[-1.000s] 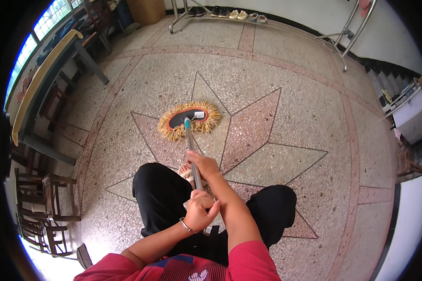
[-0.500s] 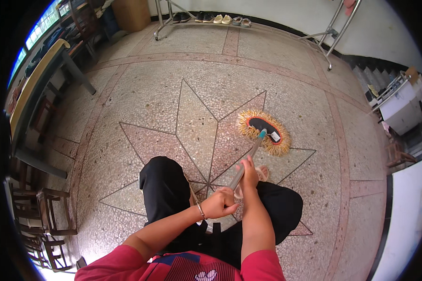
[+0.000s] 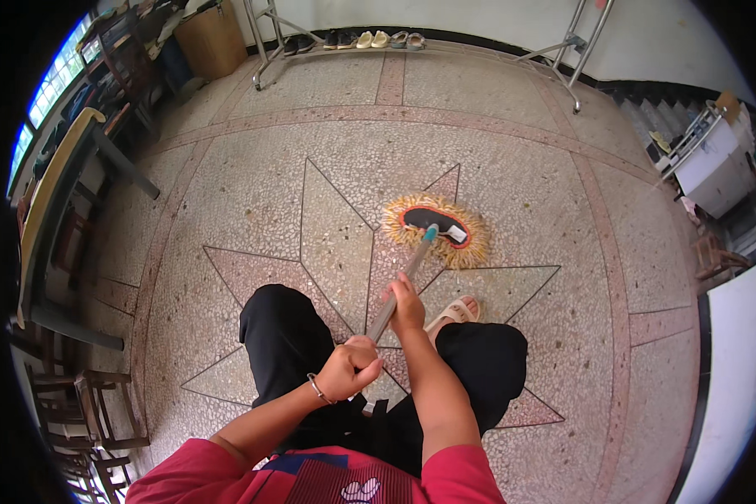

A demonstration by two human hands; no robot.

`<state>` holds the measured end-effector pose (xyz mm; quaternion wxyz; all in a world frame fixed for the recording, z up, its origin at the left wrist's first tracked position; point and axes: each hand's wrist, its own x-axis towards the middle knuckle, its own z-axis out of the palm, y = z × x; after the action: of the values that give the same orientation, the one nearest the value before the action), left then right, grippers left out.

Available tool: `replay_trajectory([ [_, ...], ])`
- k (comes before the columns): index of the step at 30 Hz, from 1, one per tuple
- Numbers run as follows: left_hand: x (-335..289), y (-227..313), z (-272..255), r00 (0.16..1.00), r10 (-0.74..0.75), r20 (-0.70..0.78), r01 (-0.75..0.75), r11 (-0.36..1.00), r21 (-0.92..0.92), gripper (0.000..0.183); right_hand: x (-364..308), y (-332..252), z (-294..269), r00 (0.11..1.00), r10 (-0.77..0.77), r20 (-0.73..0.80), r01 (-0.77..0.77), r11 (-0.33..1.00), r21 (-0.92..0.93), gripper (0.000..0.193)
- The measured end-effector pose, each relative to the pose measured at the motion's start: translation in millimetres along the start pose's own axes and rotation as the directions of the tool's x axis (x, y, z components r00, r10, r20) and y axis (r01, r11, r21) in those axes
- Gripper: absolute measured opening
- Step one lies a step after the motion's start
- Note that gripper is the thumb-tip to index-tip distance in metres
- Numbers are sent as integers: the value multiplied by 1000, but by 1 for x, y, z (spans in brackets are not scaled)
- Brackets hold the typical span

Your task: Mopping a patterned stone floor while seated.

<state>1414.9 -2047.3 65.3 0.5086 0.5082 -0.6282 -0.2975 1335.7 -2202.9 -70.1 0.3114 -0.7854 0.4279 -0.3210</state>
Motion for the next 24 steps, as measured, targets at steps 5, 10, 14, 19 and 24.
replay_trajectory([
  [5, -7, 10, -7, 974, -94, -207, 130, 977, 167, 28, 24, -37, 41, 963, -116, 241, 90, 989, 119, 15],
  [10, -10, 5, -8, 945, -113, -307, 212, 927, 310, 33, 36, -65, 80, 847, -315, 427, 243, 946, 216, 9],
  [14, 13, 2, -17, 939, -118, -323, 226, 920, 321, 31, 59, -69, 90, 775, -414, 476, 339, 910, 240, 9],
  [19, 64, -12, -18, 938, -157, -308, 219, 959, 179, 27, 103, -49, 75, 824, -359, 439, 288, 932, 221, 10],
  [24, 96, -36, -1, 985, -79, -153, 100, 985, 142, 29, 125, 3, 38, 931, -216, 294, 186, 974, 127, 14],
])
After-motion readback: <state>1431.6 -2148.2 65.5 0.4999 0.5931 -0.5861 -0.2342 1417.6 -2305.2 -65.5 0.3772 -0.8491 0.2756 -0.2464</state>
